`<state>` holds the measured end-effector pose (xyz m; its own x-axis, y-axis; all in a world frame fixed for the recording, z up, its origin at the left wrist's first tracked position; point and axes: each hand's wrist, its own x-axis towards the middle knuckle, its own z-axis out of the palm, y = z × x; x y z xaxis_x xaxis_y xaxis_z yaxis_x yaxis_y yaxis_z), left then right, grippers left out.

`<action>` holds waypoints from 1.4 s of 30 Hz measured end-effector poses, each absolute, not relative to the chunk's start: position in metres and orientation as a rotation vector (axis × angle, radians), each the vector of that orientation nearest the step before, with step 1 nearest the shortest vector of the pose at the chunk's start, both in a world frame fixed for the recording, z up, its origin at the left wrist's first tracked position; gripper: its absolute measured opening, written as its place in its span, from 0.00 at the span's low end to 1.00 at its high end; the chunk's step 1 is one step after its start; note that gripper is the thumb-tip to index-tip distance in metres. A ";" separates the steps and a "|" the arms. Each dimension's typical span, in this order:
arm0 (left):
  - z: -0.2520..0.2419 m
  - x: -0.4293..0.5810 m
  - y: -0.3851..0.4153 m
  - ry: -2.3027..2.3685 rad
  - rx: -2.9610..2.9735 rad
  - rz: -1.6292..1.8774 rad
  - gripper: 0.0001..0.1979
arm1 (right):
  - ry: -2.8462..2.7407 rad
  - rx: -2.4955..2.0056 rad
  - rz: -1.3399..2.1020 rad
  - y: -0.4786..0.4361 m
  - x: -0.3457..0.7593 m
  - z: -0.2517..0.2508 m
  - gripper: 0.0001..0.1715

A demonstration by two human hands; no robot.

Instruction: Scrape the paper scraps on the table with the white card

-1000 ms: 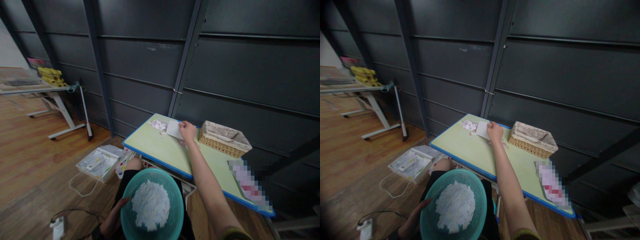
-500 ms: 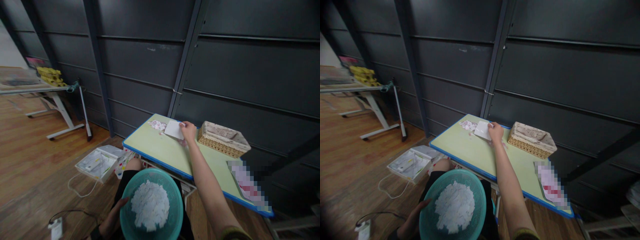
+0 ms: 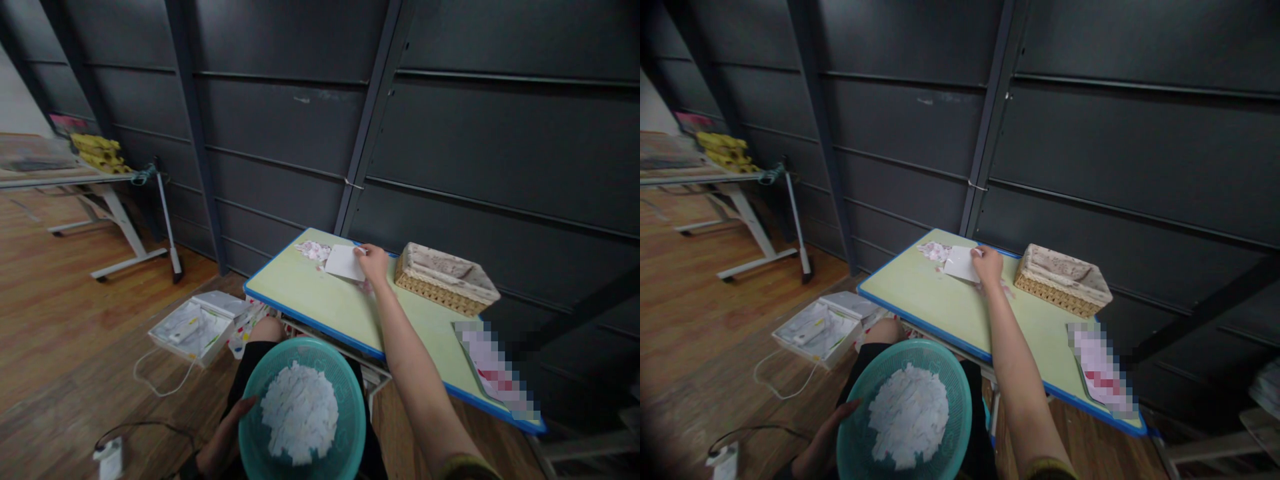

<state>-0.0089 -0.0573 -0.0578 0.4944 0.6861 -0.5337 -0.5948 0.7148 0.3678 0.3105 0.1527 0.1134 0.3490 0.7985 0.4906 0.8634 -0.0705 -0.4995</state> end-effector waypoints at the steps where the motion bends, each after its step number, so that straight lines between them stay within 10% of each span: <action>1: -0.059 -0.009 -0.058 0.714 0.142 0.778 0.38 | -1.454 -1.861 -0.109 0.152 0.311 0.114 0.20; 42: -0.065 -0.011 -0.058 0.683 0.153 0.798 0.39 | -1.534 -1.815 -0.166 0.149 0.301 0.116 0.19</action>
<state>-0.0110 -0.0583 -0.0649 0.4982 0.7037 -0.5065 -0.6085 0.6999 0.3740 0.3011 0.1495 0.1161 0.2762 0.7985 0.5349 0.8943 -0.0098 -0.4473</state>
